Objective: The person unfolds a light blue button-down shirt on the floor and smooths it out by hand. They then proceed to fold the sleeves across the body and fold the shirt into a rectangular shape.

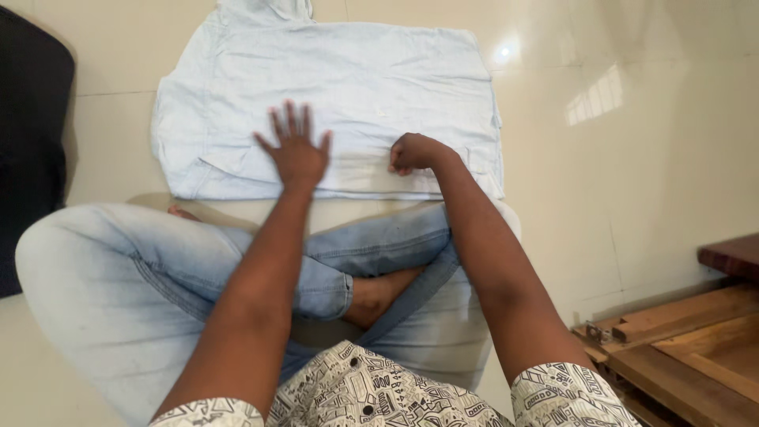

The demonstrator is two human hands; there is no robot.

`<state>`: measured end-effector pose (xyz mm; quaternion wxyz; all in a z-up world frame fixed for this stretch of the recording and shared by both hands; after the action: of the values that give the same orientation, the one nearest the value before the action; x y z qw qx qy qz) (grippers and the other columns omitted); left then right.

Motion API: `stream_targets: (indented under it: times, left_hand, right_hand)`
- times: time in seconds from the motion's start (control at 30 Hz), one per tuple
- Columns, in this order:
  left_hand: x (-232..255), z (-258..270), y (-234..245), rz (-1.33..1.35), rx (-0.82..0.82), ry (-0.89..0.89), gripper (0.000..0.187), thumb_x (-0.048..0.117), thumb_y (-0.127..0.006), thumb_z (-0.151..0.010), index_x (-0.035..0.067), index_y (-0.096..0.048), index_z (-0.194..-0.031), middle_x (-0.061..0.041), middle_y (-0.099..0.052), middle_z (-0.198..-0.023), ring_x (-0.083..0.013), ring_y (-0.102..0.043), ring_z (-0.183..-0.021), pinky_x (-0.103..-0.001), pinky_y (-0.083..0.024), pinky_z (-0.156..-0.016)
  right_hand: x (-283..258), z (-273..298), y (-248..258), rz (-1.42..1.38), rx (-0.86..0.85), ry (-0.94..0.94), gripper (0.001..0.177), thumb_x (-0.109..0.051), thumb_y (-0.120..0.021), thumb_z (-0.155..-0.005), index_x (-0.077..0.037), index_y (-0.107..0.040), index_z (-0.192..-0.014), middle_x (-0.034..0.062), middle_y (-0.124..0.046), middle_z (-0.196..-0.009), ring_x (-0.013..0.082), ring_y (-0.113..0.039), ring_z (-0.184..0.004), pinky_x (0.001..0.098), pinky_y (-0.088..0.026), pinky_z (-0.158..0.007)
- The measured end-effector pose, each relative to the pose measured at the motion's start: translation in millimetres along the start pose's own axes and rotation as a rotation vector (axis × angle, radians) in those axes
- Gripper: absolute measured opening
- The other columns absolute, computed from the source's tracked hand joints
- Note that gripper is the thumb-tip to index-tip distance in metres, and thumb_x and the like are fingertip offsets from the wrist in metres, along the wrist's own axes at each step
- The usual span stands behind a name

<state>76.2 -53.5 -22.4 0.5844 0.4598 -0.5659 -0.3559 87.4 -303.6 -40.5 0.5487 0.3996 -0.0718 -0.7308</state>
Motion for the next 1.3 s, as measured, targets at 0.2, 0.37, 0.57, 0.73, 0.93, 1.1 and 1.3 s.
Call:
stream_targets:
  times: [0.2,0.37,0.57,0.73,0.93,1.1,1.3]
  left_hand:
    - [-82.9,3.4,25.1,-0.048,-0.180,0.228,0.085,0.070,-0.034,-0.097,0.026,-0.013,-0.167,-0.010,0.008,-0.173,-0.0315,0.009,-0.158,-0.084,0.000,-0.112]
    - [-94.9,-8.0,4.6,-0.096,-0.392,0.201,0.093,0.069,-0.042,-0.091,0.024,-0.007,-0.164,-0.012,0.014,-0.169,-0.0342,0.014,-0.153,-0.085,-0.006,-0.105]
    - [-68.9,-4.9,27.3,-0.059,-0.135,0.131,0.082,0.055,-0.052,-0.094,0.016,-0.028,-0.162,-0.012,-0.005,-0.173,-0.0388,0.002,-0.157,-0.083,-0.008,-0.110]
    - [-42.1,-1.2,24.6,-0.005,-0.075,0.078,0.079,0.056,-0.053,-0.095,0.011,-0.034,-0.157,-0.018,-0.012,-0.169,-0.0402,-0.002,-0.155,-0.082,-0.003,-0.110]
    - [-82.9,-76.1,21.2,0.061,0.181,-0.003,0.069,0.047,-0.064,-0.095,0.003,-0.049,-0.147,-0.022,-0.037,-0.157,-0.0385,-0.028,-0.148,-0.080,-0.004,-0.112]
    - [-149.7,-173.6,41.0,0.015,0.257,-0.015,0.062,0.036,-0.071,-0.098,-0.001,-0.049,-0.143,-0.025,-0.046,-0.144,-0.0445,-0.037,-0.138,-0.075,-0.012,-0.111]
    - [-195.0,-244.9,41.8,0.089,0.222,0.066,0.061,0.040,-0.077,-0.099,-0.001,-0.053,-0.137,-0.026,-0.051,-0.140,-0.0467,-0.044,-0.130,-0.070,-0.037,-0.101]
  right_hand:
    - [18.3,8.6,3.5,0.016,0.070,-0.061,0.010,-0.016,-0.069,-0.091,-0.012,-0.078,-0.089,0.0022,-0.077,-0.082,0.0110,-0.069,-0.077,0.0349,-0.053,-0.075]
    - [13.7,10.8,-0.4,-0.111,0.049,0.042,0.013,-0.018,-0.076,-0.089,-0.005,-0.076,-0.086,0.0079,-0.077,-0.082,0.0158,-0.072,-0.079,0.0350,-0.058,-0.080]
    - [6.6,43.2,63.5,-1.211,0.174,0.347,0.058,-0.048,-0.051,-0.092,-0.020,-0.048,-0.143,0.0164,-0.070,-0.123,0.0256,-0.071,-0.111,0.0414,-0.059,-0.091]
    - [51.1,58.0,119.9,-1.791,0.406,0.638,0.074,-0.059,-0.047,-0.100,-0.010,-0.029,-0.153,0.0277,-0.052,-0.148,0.0362,-0.059,-0.134,0.0430,-0.054,-0.103]
    - [105.6,24.5,144.2,-1.514,0.680,0.424,0.055,-0.051,-0.051,-0.100,-0.007,-0.056,-0.133,0.0181,-0.066,-0.118,0.0343,-0.062,-0.115,0.0420,-0.056,-0.088]
    - [106.1,9.6,185.7,-0.274,1.153,0.115,0.014,-0.018,-0.064,-0.098,-0.009,-0.070,-0.107,0.0098,-0.070,-0.098,0.0267,-0.072,-0.105,0.0404,-0.054,-0.091]
    - [61.1,-22.8,218.2,0.498,1.430,0.469,0.011,-0.006,-0.066,-0.095,-0.005,-0.069,-0.105,0.0147,-0.068,-0.108,0.0399,-0.058,-0.106,0.0498,-0.045,-0.086]
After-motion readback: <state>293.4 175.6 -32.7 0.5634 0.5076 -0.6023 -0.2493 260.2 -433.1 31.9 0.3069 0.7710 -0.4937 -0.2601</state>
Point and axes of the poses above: each hand's wrist, its own z-axis away from the middle knuckle, its own y-axis out of the back of the hand, x = y × z, the point moved 10 cm from there along -z, towards the middle knuckle
